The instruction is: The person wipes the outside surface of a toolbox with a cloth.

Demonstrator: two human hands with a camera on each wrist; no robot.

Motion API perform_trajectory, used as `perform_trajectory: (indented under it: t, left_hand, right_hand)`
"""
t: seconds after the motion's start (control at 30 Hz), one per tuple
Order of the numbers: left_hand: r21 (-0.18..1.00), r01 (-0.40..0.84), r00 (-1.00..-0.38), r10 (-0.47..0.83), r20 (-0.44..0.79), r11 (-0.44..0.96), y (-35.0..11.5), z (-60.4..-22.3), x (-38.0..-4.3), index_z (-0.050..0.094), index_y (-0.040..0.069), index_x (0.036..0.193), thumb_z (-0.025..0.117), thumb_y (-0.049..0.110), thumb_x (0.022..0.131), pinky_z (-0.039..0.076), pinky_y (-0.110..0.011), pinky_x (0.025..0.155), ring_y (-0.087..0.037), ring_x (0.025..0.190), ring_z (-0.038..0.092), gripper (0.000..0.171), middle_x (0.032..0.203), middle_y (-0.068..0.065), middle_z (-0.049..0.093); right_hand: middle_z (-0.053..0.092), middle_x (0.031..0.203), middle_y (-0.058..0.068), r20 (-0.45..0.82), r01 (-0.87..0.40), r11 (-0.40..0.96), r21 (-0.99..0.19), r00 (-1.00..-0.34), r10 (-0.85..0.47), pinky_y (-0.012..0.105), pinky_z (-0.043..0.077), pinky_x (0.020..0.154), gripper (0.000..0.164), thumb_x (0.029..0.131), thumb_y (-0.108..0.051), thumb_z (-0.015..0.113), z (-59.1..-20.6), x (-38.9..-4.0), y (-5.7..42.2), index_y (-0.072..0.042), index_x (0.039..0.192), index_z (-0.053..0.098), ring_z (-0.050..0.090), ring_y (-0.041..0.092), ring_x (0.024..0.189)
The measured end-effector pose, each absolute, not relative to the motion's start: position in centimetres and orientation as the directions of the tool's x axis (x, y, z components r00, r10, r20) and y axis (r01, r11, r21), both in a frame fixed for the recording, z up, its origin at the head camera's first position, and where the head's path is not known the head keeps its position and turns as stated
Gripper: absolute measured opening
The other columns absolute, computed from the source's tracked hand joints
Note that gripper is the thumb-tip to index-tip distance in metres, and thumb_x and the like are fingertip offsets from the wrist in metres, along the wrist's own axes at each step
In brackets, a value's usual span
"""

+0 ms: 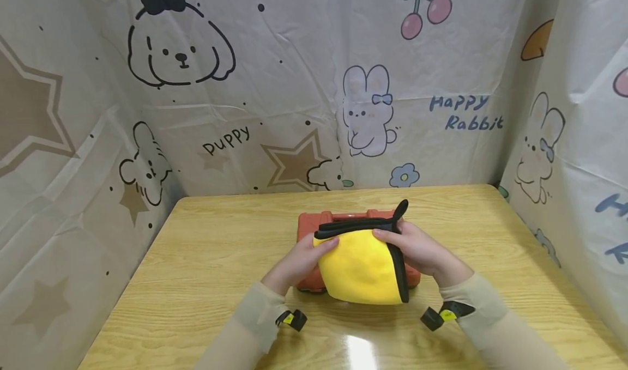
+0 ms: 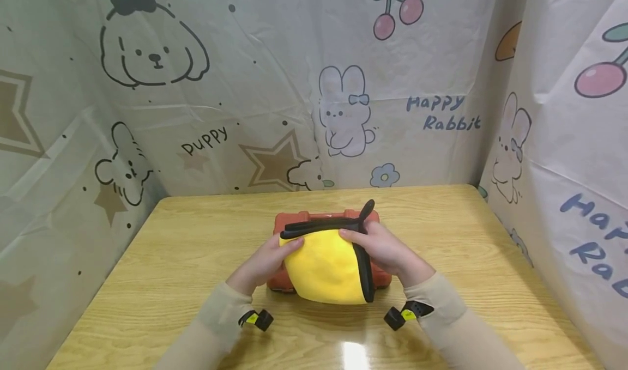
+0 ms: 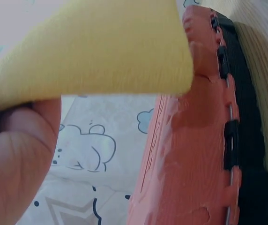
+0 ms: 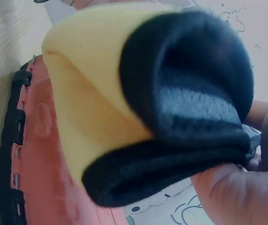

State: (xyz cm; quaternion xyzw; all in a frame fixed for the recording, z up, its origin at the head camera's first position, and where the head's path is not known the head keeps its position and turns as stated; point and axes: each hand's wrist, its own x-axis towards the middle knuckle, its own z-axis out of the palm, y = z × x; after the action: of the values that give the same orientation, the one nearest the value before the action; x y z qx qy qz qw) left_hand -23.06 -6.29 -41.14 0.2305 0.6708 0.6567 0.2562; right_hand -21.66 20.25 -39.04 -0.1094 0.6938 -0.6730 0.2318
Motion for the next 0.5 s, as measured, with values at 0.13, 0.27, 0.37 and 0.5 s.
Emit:
perform_trajectory:
  t: [0.13, 0.27, 0.37, 0.5]
  left_hand:
    - [1.0, -0.011, -0.795, 0.606, -0.024, 0.026, -5.89, -41.25, -22.86, 0.055, 0.001, 0.129, 0.053, 0.04, 0.098, 0.057, -0.031, 0.083, -0.014, 0.089, 0.068, 0.05, 0.11, -0.012, 0.068]
    - [1.0, -0.008, -0.823, 0.567, -0.013, 0.011, -5.63, -41.4, -22.73, 0.058, 0.0, 0.125, 0.058, 0.039, 0.096, 0.056, -0.029, 0.081, -0.013, 0.087, 0.068, 0.049, 0.106, -0.01, 0.069]
    - [0.999, -0.035, -0.841, 0.539, -0.033, 0.008, -5.57, -41.52, -22.67, 0.058, 0.0, 0.124, 0.061, 0.041, 0.094, 0.056, -0.029, 0.08, -0.013, 0.086, 0.068, 0.051, 0.104, -0.007, 0.07]
    - [0.998, -0.055, -0.85, 0.524, -0.05, 0.006, -5.64, -41.56, -22.53, 0.059, 0.0, 0.123, 0.06, 0.041, 0.094, 0.056, -0.029, 0.079, -0.013, 0.086, 0.068, 0.05, 0.102, -0.005, 0.069]
  right_hand:
    - [0.07, 0.104, 0.007, -0.173, 0.175, 0.039, -0.984, -0.87, -0.461, 0.04, 0.058, 0.081, 0.048, 0.099, -0.029, 0.055, -39.4, -21.5, 20.31, 0.009, 0.128, 0.045, 0.071, 0.021, 0.092]
    - [0.069, 0.106, 0.009, -0.176, 0.184, 0.029, -0.982, -0.861, -0.476, 0.039, 0.058, 0.082, 0.051, 0.099, -0.028, 0.055, -39.49, -21.16, 20.21, 0.01, 0.13, 0.043, 0.07, 0.021, 0.093]
    - [0.069, 0.107, 0.009, -0.17, 0.174, 0.036, -0.984, -0.859, -0.483, 0.039, 0.058, 0.082, 0.052, 0.099, -0.028, 0.055, -39.5, -21.01, 20.04, 0.011, 0.131, 0.043, 0.069, 0.021, 0.094]
    - [0.067, 0.107, 0.01, -0.172, 0.17, 0.047, -0.984, -0.868, -0.466, 0.037, 0.058, 0.082, 0.053, 0.099, -0.03, 0.055, -39.57, -21.05, 19.97, 0.011, 0.13, 0.042, 0.068, 0.02, 0.094]
